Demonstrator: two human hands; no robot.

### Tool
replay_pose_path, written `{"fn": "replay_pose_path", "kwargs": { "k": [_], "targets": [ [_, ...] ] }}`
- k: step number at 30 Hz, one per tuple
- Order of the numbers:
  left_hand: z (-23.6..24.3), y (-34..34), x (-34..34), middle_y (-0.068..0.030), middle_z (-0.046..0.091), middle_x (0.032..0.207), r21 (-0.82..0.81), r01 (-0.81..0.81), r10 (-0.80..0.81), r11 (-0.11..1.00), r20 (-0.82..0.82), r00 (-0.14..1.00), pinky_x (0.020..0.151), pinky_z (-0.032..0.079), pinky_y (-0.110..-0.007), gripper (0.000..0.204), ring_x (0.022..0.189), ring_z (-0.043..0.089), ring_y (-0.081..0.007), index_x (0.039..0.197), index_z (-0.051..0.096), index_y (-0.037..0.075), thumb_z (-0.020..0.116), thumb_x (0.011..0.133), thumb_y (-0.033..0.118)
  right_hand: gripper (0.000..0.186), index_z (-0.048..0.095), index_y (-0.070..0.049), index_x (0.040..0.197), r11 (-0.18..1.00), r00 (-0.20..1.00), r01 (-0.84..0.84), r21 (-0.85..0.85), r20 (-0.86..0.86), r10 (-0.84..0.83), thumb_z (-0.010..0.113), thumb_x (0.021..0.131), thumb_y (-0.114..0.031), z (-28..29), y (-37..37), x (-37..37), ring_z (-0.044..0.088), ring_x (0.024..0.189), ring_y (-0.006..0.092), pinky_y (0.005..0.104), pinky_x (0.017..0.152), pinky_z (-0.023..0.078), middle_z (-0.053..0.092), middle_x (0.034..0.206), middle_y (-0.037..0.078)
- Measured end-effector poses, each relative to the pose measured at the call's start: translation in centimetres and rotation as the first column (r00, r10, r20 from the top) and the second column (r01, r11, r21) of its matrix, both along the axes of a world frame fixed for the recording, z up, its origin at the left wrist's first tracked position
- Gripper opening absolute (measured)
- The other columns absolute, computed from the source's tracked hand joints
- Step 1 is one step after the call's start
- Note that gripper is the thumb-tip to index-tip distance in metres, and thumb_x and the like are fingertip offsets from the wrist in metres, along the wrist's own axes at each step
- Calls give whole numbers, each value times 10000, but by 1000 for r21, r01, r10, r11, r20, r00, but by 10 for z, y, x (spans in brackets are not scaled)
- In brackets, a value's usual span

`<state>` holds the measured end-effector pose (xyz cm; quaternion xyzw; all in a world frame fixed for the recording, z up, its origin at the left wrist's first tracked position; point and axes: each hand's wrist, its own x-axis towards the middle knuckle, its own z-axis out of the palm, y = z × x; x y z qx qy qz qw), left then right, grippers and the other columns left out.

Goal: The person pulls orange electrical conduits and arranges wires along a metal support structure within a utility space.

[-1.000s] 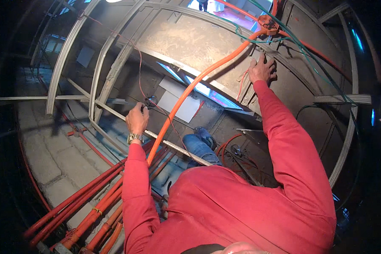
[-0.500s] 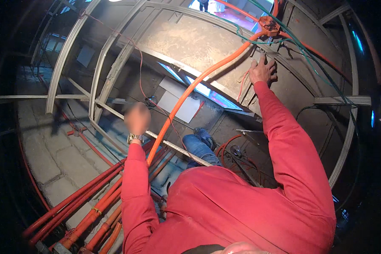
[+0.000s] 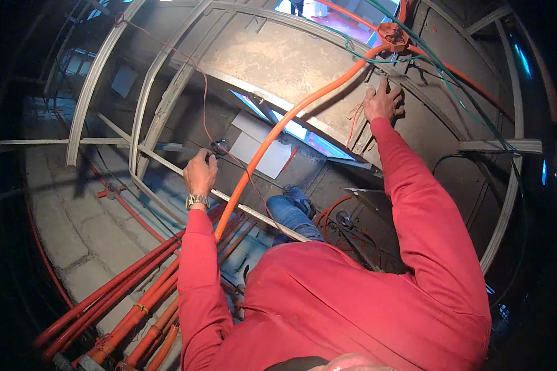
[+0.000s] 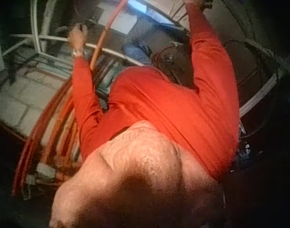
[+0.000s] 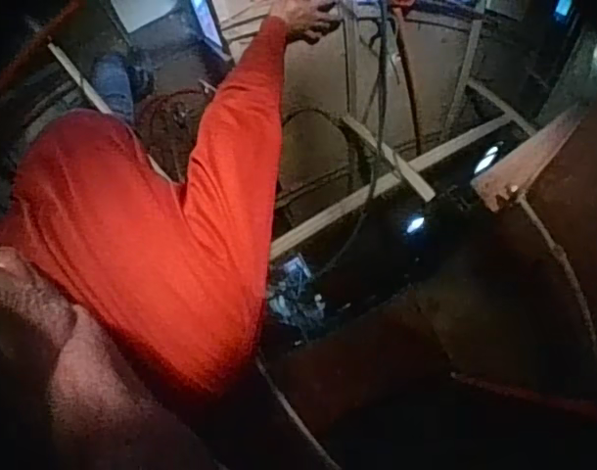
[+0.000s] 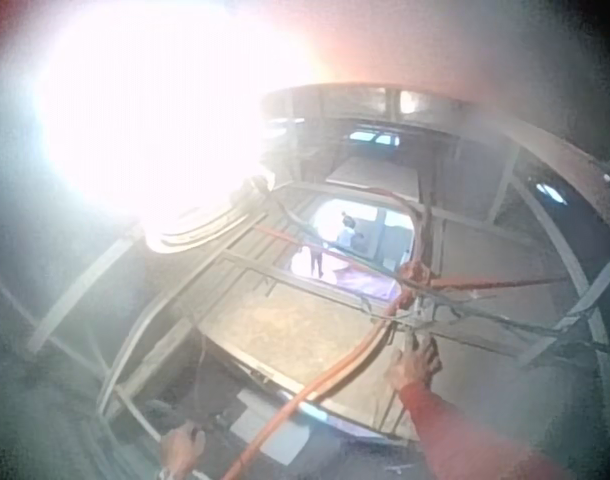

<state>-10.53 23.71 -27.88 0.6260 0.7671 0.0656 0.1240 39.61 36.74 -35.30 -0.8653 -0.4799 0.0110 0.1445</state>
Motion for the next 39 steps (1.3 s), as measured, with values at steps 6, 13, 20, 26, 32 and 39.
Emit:
{"fn": "replay_pose_path", "kwargs": {
  "k": [6, 13, 20, 26, 32, 39],
  "targets": [
    [0, -1, 0, -217, 746, 931, 20, 11, -11, 1000, -9, 1000, 809, 533, -523, 267, 912, 709, -436, 1063, 714, 95, 631, 946, 320, 631, 341, -290, 1604, 1000, 1000, 7, -24, -24, -8, 491, 1019, -473, 5, 0, -1, 325, 1456, 543, 733, 1132, 204, 250, 1631, 298],
    [2, 0, 3, -205, 742, 882, -6, 1, -2, 1000, -28, 1000, 794, 531, -524, 262, 885, 708, -429, 1063, 714, 102, 633, 948, 323, 641, 316, -286, 1617, 1000, 999, 7, -21, -48, -8, 484, 1032, -486, 4, -1, -2, 318, 1460, 541, 733, 1141, 192, 227, 1638, 292],
    [5, 1, 5, -199, 749, 902, -37, -21, 20, 999, -19, 1000, 804, 535, -522, 270, 894, 712, -425, 1078, 710, 97, 631, 949, 321, 635, 357, -282, 1598, 1000, 1000, 4, -9, -19, -4, 507, 1006, -457, 5, -1, -2, 342, 1441, 527, 729, 1134, 211, 242, 1629, 291],
    [7, 1, 6, -204, 749, 909, -49, -23, 22, 999, -26, 999, 803, 537, -519, 272, 900, 714, -424, 1084, 711, 97, 628, 954, 320, 632, 362, -286, 1597, 1000, 1000, 5, 12, -2, -5, 503, 1003, -449, 1, 1, 0, 358, 1429, 522, 730, 1128, 213, 268, 1611, 299],
    [11, 1, 8, -216, 743, 905, -44, -17, 16, 999, -23, 1000, 802, 536, -518, 270, 895, 712, -428, 1079, 709, 95, 626, 954, 320, 629, 359, -282, 1599, 1000, 1000, 11, 0, -14, -11, 492, 1009, -454, 0, 0, 0, 348, 1433, 524, 727, 1131, 208, 271, 1607, 299],
    [3, 0, 3, -206, 742, 904, -6, 1, -1, 1000, -13, 1000, 798, 531, -523, 265, 892, 704, -437, 1066, 703, 92, 627, 951, 318, 627, 367, -273, 1594, 1000, 1000, -9, 23, -13, 10, 493, 1007, -452, 1, 0, 1, 344, 1430, 527, 737, 1118, 206, 268, 1606, 301]
  ]
}}
